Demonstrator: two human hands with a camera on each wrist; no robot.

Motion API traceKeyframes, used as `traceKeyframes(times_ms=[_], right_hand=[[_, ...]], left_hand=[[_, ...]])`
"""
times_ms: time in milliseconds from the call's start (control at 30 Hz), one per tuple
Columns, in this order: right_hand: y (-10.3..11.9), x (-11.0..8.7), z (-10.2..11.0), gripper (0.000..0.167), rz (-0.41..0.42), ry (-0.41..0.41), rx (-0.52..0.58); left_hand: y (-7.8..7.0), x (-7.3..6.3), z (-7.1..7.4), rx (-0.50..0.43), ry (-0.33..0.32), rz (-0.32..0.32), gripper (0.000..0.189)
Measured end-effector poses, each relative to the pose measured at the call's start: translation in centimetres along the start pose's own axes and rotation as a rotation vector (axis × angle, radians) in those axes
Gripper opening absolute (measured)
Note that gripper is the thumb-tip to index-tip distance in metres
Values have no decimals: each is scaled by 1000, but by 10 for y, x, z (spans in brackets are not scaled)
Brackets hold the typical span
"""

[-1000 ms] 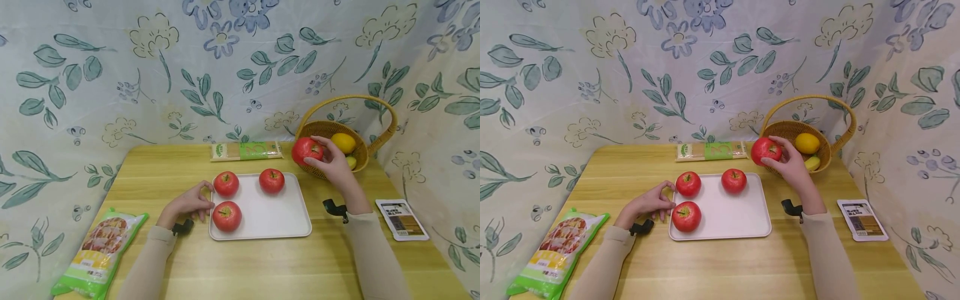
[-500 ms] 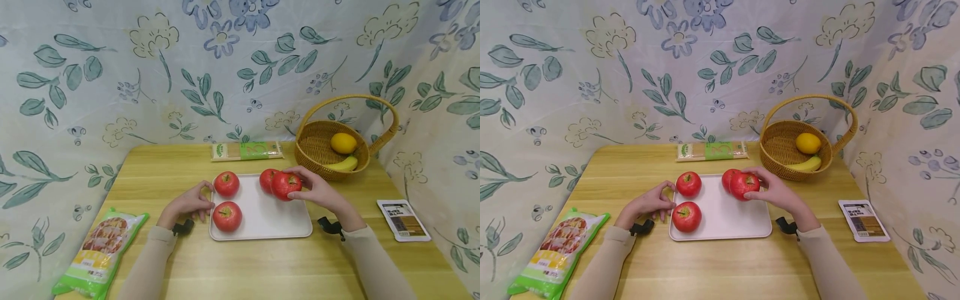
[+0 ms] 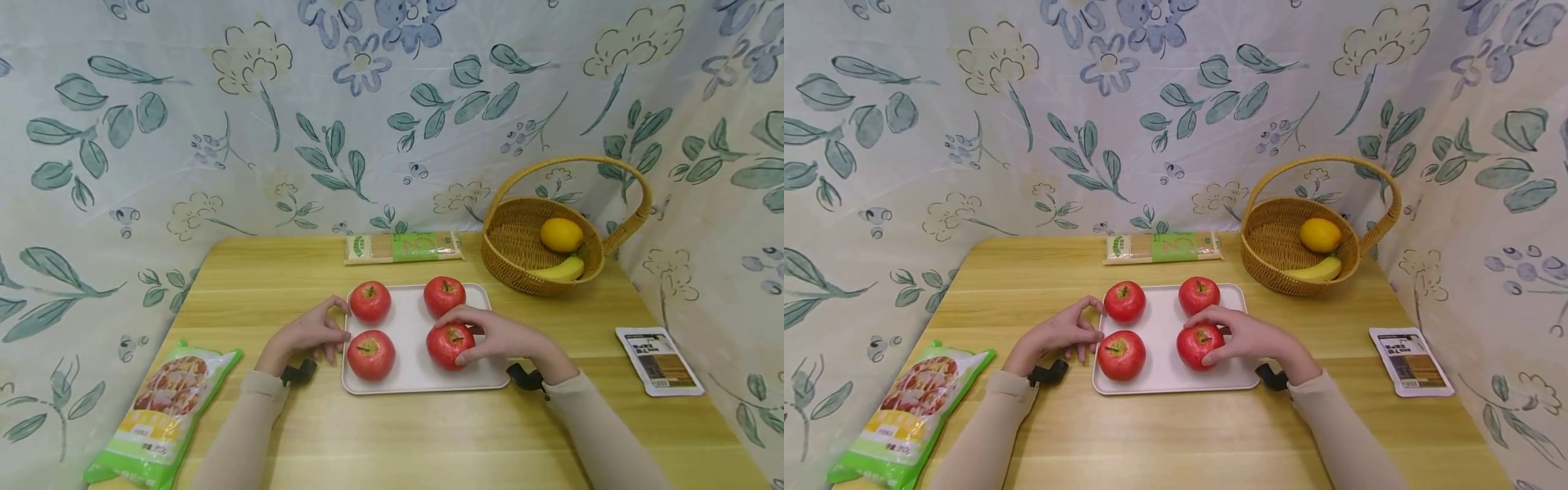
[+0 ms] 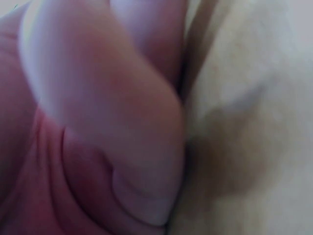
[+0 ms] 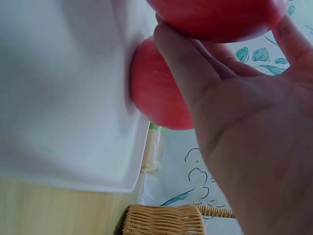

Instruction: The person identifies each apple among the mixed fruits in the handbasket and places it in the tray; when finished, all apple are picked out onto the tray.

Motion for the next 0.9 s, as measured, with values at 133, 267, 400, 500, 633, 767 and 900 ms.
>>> traceKeyframes(times_ms=[133, 267, 400, 500, 633, 767, 900], right_hand=[[0, 2, -4, 56, 7, 23, -28], [-1, 2, -7, 58, -4, 35, -18], [-3, 3, -9, 60, -24, 49, -2], [-4, 3, -9, 61, -31, 66, -17], [-5, 2, -9, 64, -38, 87, -43], [-4, 1, -9, 69, -45, 93, -48], [-2, -2, -8, 74, -48, 88, -51]], left_hand=[[0, 0, -1, -4, 0, -1, 58], [0, 0, -1, -4, -1, 1, 58], [0, -1, -1, -1, -1, 2, 58], [0, -2, 0, -3, -2, -2, 58], [0, -2, 0, -5, -1, -4, 58], [1, 0, 0, -6, 3, -8, 58], [2, -1, 0, -9, 2, -13, 58]])
Point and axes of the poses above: each hand's wrist, its own x-axis towards the middle knuckle, its own z-axis out of the back of the hand, y = z × x, the point moved 1 cm from there along x, towards the middle knuckle, and after that the axes turned 7 degrees about x, right-handed, at the moved point
